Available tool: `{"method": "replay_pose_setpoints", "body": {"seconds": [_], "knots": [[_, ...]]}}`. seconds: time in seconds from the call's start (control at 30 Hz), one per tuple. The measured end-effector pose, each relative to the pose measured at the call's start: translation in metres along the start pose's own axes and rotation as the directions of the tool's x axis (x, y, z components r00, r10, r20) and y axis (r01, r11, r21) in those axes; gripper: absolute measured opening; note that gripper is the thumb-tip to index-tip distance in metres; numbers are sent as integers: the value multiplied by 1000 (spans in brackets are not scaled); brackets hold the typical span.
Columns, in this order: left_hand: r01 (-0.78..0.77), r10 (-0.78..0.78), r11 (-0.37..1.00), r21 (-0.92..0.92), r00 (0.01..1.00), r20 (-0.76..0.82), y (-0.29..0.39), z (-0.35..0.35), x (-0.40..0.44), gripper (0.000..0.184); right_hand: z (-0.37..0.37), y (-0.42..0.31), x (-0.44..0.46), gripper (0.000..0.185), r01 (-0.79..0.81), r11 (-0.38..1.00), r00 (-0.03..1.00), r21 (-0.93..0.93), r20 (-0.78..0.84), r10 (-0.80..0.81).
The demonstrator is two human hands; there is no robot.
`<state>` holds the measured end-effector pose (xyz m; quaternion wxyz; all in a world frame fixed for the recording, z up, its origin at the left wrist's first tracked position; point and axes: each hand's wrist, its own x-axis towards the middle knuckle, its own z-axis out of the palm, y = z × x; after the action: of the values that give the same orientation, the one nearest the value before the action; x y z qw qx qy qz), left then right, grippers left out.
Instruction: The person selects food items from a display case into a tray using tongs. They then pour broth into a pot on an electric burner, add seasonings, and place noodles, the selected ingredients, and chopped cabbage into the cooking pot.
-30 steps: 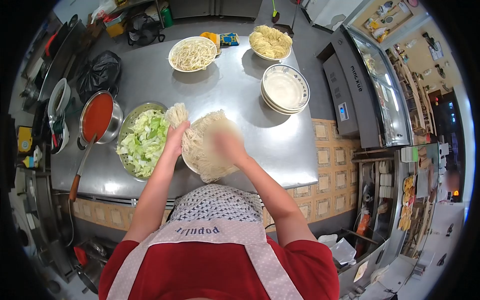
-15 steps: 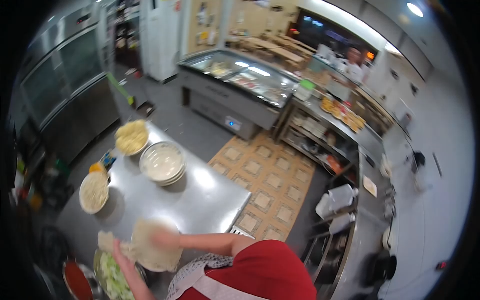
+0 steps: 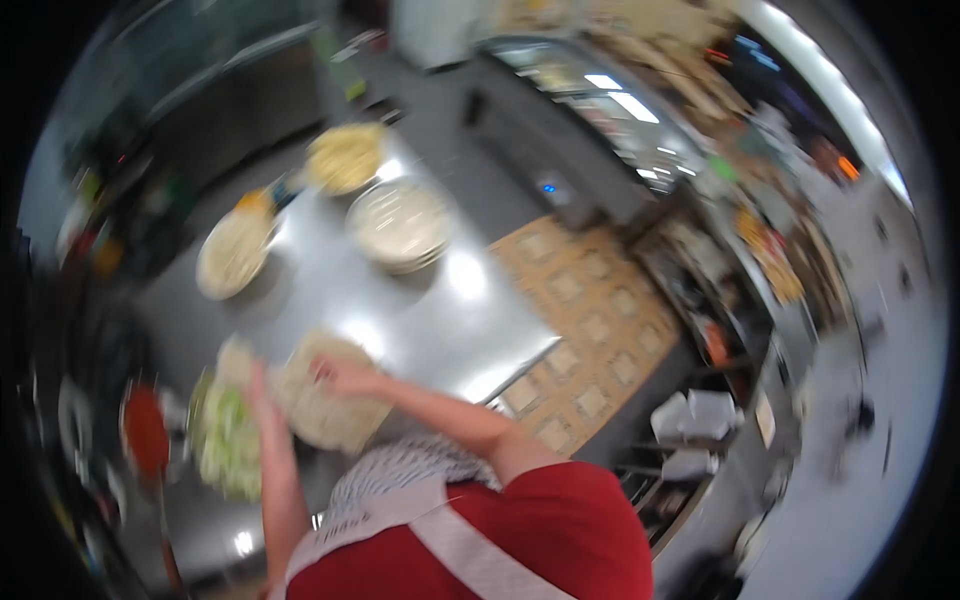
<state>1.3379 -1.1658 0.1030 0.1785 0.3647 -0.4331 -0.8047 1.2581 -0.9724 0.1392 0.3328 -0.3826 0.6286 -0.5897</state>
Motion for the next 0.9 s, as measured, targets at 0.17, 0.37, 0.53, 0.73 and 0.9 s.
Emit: {"method": "replay_pose_setpoints", "body": {"seconds": [0.17,0.37,0.53,0.73,0.9], "knots": [[-329,329,944,21,935,-130,46,82,-70,53,11,-58,5,74,-172,953,981,-250,-126,144],[-431,406,891,-140,897,-177,94,63,-74,44,9,-44,-1,14,-103,766,994,-635,-45,96],[-428,405,896,-118,896,-182,110,46,-77,44,7,-35,8,6,79,617,992,-783,2,-125],[-441,397,882,-163,885,-244,137,39,-89,43,7,-31,13,5,88,527,990,-845,15,-140],[-491,439,859,-145,852,-285,165,32,-100,37,8,-22,8,8,71,523,996,-849,31,-84]]}}
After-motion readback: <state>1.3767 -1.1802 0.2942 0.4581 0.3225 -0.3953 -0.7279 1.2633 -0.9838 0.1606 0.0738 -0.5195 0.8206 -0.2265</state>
